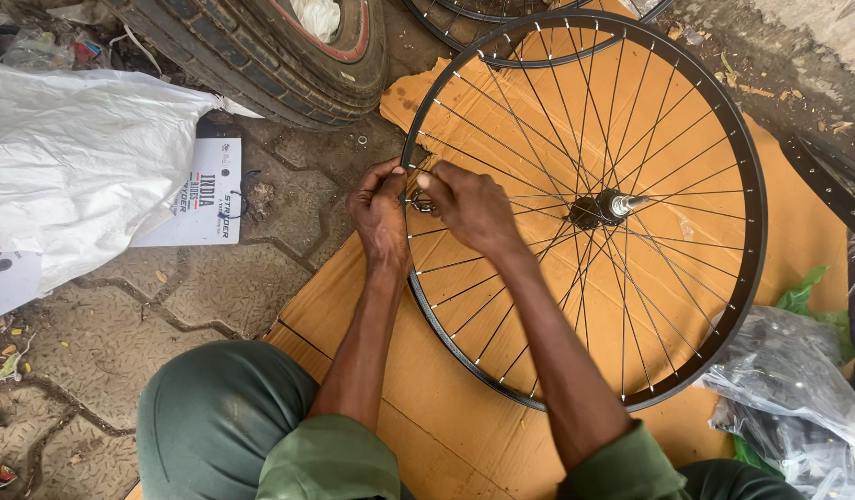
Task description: The person sits on the ground and uses a spoke wrench to tighten the nipples on a bicycle wheel rim. They rotate the wheel to access different spokes and continue tightening them one by one.
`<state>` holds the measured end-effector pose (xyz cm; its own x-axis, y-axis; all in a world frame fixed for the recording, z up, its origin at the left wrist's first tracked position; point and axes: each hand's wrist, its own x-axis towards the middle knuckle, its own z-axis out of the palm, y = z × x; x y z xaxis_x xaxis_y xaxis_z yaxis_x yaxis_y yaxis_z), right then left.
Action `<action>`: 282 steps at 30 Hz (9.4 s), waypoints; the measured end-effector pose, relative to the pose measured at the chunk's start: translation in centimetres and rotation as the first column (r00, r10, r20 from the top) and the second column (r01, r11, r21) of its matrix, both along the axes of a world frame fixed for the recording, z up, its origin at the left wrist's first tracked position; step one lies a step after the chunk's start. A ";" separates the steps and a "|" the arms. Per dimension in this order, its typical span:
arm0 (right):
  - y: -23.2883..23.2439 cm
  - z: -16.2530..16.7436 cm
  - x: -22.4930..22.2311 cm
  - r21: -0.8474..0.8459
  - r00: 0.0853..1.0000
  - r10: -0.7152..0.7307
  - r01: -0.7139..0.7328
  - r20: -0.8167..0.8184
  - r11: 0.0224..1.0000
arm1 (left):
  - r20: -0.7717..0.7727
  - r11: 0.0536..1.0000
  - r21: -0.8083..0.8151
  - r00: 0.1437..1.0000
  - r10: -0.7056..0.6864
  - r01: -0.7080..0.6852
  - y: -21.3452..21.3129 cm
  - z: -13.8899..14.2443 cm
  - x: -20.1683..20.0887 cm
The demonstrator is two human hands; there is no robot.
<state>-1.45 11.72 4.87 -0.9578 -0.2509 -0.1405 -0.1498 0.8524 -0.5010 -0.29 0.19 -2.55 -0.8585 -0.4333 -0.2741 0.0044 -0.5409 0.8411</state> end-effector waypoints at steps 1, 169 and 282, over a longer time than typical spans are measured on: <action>-0.4 -0.2 0.0 0.007 0.999 -0.034 0.034 0.005 0.999 | 0.007 1.000 -0.010 1.000 0.005 -0.005 0.0 0.0 0.1; 1.0 -1.7 -0.8 -0.303 0.832 -0.028 -0.170 -0.554 0.938 | 0.127 0.999 -0.027 0.991 0.039 -0.036 0.7 0.2 -0.5; -0.6 -0.2 1.6 0.212 0.996 -0.005 0.024 -0.088 0.977 | -0.058 0.998 -0.045 0.997 0.049 -0.052 0.2 -0.4 -0.7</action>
